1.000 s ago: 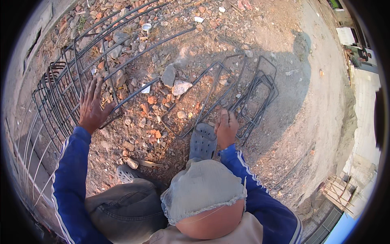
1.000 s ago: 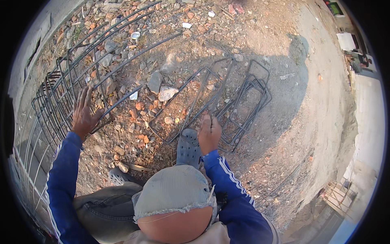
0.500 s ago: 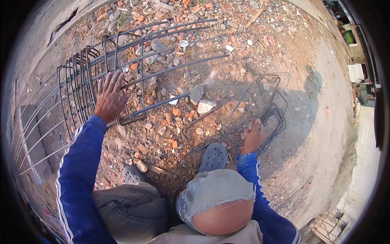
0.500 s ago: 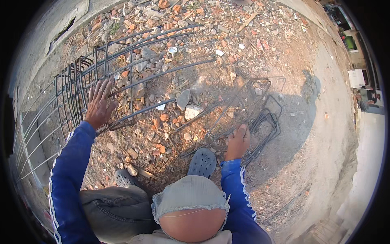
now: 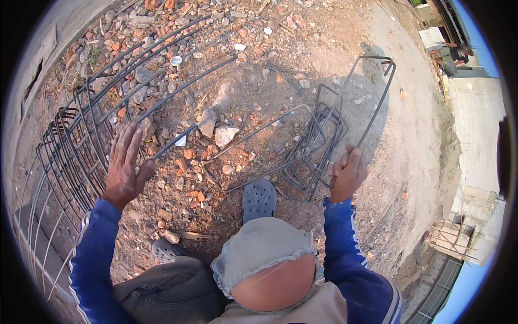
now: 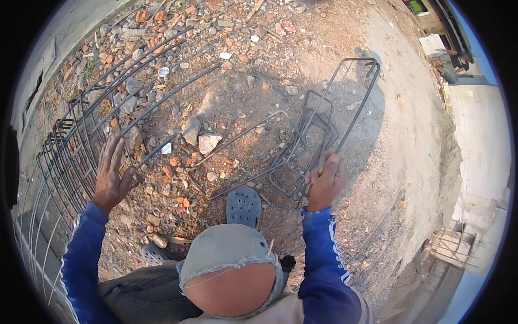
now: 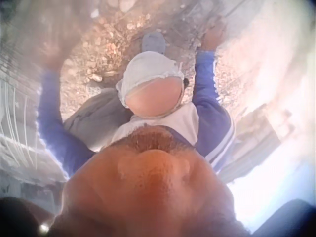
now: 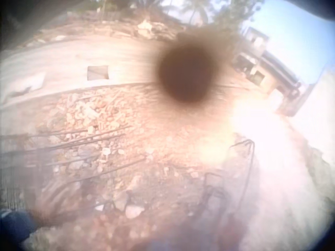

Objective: The person assembles rebar cages by hand on the ground, picking up individual rectangular steel stirrups and positioning them along a set of long straight rebar rods. The person handles the stirrups one by one, slides them into place, and then lifts the entire partially completed structure to stack it with others.

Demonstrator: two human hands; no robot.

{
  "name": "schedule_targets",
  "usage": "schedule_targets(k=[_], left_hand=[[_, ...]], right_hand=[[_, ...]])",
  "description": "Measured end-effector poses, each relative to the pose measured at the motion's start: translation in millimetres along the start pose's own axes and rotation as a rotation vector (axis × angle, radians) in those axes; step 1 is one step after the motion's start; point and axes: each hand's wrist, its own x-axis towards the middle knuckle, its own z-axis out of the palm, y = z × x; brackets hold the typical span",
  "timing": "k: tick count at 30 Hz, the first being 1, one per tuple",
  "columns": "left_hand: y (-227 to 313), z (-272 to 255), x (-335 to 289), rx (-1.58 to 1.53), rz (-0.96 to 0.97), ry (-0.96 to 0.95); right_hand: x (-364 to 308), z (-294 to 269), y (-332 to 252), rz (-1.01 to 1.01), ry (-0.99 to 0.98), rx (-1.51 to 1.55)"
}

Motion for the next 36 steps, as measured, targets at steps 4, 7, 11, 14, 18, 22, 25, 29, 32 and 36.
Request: schedule_targets(k=[4,7,11,14,18,22,25,29,32,36], left_hand=[[88.3,38.2,52.9,-0.252,0.262,-0.126],[135.9,73.0,106.4,-0.458,0.079,-0.096],[177.5,92.5,134.1,-0.877,-0.089,-0.139],[199.9,85.9,131.2,-0.97,-0.16,0.022],[212.8,65.4,137.4,-1.011,-0.272,0.118],[218.5,51.5,141.5,-0.988,-0.307,0.245],[220.4,48.9,140.6,-0.97,-0.351,0.267],[224.8,49.9,136.3,-0.946,-0.406,0.225],[230.1,50.2,131.2,-0.994,-0.416,0.174],[229.5,50.3,129.3,-1.015,-0.397,0.215]], right_hand=[[-19.8,9.1,-27.2,-0.021,-0.063,0.063],[-31.4,8.4,-41.0,-0.068,-0.135,0.119],[-32.9,-9.0,-42.4,-0.004,-0.214,0.14],[-31.2,-21.1,-30.1,0.099,-0.334,-0.047],[-52.8,-15.3,-6.7,0.193,-0.489,-0.266],[-63.7,4.6,4.4,0.155,-0.509,-0.259],[-62.4,20.8,2.8,0.163,-0.512,-0.238],[-59.6,37.4,-0.5,0.234,-0.5,-0.132],[-62.9,41.2,1.3,0.189,-0.493,-0.144],[-69.3,38.2,13.1,0.193,-0.448,-0.185]])
